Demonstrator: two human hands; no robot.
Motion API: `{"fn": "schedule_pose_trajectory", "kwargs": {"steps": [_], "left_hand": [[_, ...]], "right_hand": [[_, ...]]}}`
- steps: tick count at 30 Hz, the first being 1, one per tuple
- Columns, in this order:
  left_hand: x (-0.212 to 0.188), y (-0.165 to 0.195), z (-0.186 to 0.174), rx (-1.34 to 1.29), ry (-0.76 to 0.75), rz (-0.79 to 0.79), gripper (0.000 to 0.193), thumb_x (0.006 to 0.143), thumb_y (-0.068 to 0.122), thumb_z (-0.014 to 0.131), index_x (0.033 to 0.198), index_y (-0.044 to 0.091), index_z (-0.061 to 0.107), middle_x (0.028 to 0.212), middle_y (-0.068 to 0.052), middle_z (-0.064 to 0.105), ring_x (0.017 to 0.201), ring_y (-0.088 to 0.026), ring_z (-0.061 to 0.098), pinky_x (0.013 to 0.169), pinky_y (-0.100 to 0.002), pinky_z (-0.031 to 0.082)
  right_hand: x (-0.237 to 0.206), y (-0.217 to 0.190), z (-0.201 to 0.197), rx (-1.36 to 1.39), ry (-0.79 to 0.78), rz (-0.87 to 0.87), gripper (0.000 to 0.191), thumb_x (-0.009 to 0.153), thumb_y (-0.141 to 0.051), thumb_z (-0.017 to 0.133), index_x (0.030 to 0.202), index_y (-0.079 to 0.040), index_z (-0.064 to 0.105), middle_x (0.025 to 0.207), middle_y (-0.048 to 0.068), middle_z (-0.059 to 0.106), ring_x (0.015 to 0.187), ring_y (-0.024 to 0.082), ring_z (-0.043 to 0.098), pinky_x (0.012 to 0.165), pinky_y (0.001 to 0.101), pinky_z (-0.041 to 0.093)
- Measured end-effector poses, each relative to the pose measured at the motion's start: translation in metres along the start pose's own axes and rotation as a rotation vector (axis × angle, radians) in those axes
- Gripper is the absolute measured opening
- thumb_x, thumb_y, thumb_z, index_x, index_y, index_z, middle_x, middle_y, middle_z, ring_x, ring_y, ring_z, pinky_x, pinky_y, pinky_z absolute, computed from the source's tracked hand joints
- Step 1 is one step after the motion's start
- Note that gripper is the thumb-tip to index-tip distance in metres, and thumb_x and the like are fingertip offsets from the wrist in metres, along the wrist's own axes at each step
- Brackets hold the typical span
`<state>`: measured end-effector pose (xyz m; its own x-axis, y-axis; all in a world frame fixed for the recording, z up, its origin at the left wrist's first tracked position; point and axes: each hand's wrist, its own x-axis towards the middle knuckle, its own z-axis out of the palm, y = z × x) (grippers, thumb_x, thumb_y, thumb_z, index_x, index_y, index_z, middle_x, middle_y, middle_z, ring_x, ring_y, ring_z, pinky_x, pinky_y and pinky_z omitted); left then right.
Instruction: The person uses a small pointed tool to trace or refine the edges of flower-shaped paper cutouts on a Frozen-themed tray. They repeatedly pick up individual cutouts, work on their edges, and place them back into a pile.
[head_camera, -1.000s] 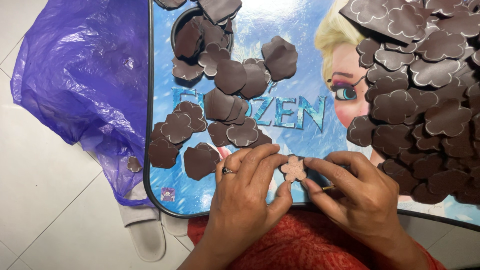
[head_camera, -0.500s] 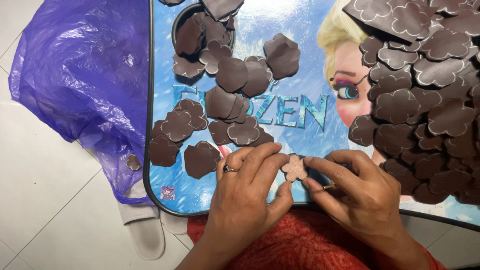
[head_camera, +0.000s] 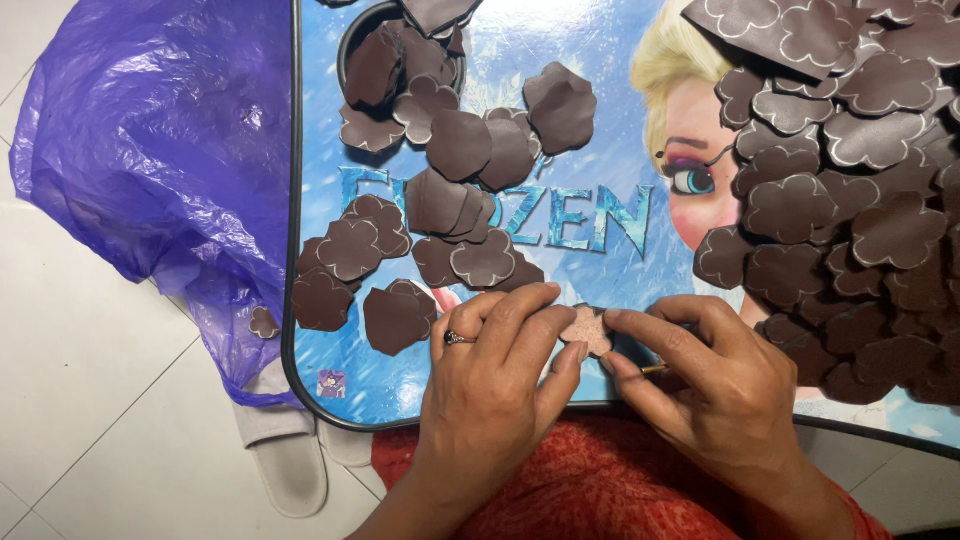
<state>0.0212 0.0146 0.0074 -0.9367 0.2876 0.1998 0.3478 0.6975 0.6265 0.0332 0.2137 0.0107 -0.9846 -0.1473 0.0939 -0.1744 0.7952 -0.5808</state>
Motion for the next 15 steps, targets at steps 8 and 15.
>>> {"fn": "schedule_pose_trajectory", "kwargs": {"steps": [8, 15], "left_hand": [[-0.016, 0.011, 0.005, 0.405, 0.097, 0.185, 0.023, 0.099, 0.025, 0.073, 0.122, 0.019, 0.069, 0.105, 0.006, 0.058, 0.101, -0.013, 0.054, 0.086, -0.032, 0.04], [-0.036, 0.024, 0.01, 0.617, -0.076, 0.194, 0.046, 0.09, 0.023, 0.056, 0.133, 0.014, 0.071, 0.076, 0.003, 0.049, 0.072, -0.013, 0.051, 0.062, -0.029, 0.036]], "right_hand": [[-0.005, -0.002, -0.011, 0.109, -0.023, 0.074, 0.033, 0.08, -0.018, 0.081, 0.112, -0.012, 0.077, 0.101, 0.006, 0.069, 0.076, 0.012, 0.069, 0.059, 0.0261, 0.055], [-0.027, -0.007, -0.025, 0.384, 0.322, -0.043, 0.038, 0.121, -0.034, 0.05, 0.111, -0.003, 0.069, 0.114, 0.009, 0.064, 0.101, 0.014, 0.061, 0.091, 0.0274, 0.052]]}}
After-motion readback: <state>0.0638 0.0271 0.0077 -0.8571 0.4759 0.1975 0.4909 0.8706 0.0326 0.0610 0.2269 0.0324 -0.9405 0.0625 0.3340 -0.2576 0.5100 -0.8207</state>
